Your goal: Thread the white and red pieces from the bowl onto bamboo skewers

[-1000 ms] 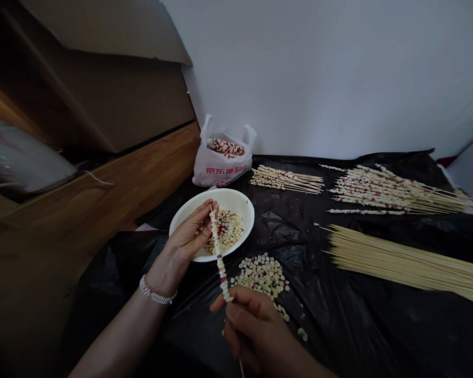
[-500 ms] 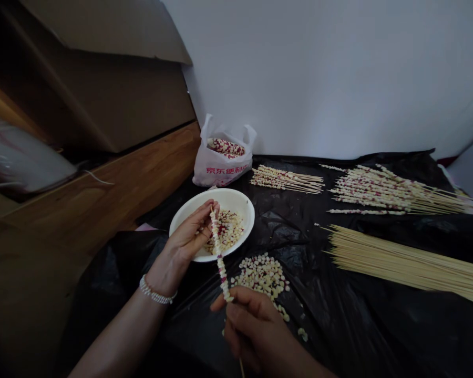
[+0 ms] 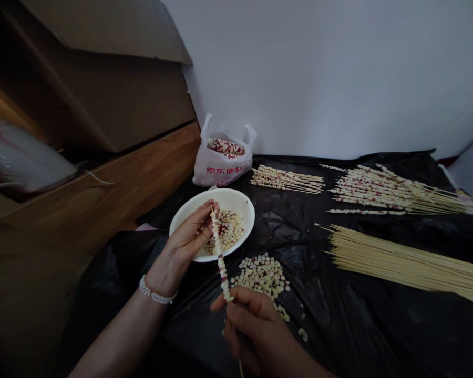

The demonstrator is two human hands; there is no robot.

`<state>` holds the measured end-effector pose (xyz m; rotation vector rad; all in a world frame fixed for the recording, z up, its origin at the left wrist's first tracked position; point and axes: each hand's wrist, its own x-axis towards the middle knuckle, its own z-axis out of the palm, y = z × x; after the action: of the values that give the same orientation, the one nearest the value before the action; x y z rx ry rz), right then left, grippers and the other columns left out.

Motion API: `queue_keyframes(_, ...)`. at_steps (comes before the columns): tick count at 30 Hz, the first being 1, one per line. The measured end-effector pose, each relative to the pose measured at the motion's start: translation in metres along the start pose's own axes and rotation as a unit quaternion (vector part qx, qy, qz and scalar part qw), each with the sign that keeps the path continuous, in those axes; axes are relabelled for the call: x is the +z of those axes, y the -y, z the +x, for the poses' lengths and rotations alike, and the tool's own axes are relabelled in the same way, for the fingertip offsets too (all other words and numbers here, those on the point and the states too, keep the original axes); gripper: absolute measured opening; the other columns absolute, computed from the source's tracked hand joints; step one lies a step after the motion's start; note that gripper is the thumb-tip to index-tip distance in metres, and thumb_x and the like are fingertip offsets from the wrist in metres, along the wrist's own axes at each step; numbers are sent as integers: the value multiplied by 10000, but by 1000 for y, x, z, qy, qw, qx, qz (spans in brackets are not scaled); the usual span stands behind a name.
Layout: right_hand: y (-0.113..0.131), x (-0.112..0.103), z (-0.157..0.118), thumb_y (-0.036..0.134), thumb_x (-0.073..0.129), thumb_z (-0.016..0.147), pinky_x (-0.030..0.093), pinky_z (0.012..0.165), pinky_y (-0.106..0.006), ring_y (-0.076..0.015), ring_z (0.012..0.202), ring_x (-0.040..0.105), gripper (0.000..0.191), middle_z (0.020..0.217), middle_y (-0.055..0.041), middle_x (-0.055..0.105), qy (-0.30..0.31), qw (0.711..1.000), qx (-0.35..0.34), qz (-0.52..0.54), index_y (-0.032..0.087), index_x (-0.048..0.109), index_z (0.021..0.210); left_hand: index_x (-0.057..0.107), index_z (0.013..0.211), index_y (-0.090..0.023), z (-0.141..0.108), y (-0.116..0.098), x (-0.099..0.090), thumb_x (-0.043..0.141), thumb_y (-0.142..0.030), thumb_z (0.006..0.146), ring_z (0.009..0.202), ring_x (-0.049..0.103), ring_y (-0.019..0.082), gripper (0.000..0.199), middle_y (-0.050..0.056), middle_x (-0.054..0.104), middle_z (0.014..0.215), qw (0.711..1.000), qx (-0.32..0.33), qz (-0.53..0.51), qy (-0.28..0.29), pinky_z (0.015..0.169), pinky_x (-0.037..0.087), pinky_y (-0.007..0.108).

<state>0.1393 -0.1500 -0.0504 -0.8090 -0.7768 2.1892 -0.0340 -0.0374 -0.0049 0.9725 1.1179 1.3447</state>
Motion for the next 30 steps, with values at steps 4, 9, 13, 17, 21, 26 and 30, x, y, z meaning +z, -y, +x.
queue_keyframes(4, 1, 1, -1, 507, 731, 807, 132, 317, -154, -20, 304, 192, 354, 435, 98, 515, 9, 1000, -5, 5, 178, 681, 928, 764, 854, -186, 3, -2, 5, 654, 87, 612, 1049, 647, 148, 381, 58, 694, 1215, 999, -16, -22, -22, 750, 539, 126)
queue_keyframes(9, 0, 0, 1, 490, 747, 799, 136, 321, -147, -18, 309, 209, 347, 438, 96, 516, 8, 1000, -9, 17, 169, 683, 917, 729, 860, -152, 13, 2, 13, 654, 52, 694, 656, 613, 46, 274, 21, 717, 924, 983, -96, -141, -71, 517, 474, 78)
queue_keyframes(13, -4, -3, 2, 481, 718, 832, 137, 298, -150, -17, 283, 199, 320, 440, 96, 529, 24, 999, -6, 26, 179, 681, 934, 727, 878, -136, 17, 5, 13, 665, -6, 762, 607, 615, 50, 185, 14, 702, 820, 971, -112, -196, -79, 479, 465, 91)
queue_keyframes(17, -4, -2, 1, 467, 719, 838, 145, 295, -144, -13, 284, 201, 301, 445, 98, 523, 22, 999, -10, 36, 182, 685, 930, 728, 863, -133, 16, 5, 14, 659, -8, 772, 590, 615, 55, 169, 17, 701, 793, 972, -105, -193, -82, 485, 477, 102)
queue_keyframes(21, -1, 0, 0, 486, 727, 824, 144, 301, -143, -16, 297, 200, 323, 441, 101, 510, 12, 999, -17, 33, 180, 678, 917, 728, 845, -124, 13, 3, 18, 663, 4, 766, 626, 630, 58, 164, 22, 706, 798, 973, -98, -183, -102, 517, 484, 100)
queue_keyframes(26, 1, 0, -1, 511, 701, 835, 135, 316, -153, -20, 310, 202, 359, 448, 106, 502, 4, 1000, -19, -24, 172, 660, 945, 720, 946, -138, 13, 1, 17, 631, 16, 792, 625, 642, 46, 236, 12, 720, 831, 969, -107, -209, -82, 537, 491, 87)
queue_keyframes(30, 2, -2, -1, 515, 688, 841, 120, 332, -165, -30, 337, 197, 375, 445, 116, 458, -9, 999, -18, -49, 164, 652, 966, 685, 1061, -132, 18, 0, 12, 571, -114, 912, 707, 706, 101, 188, 44, 739, 854, 938, -165, -299, -51, 609, 558, 144)
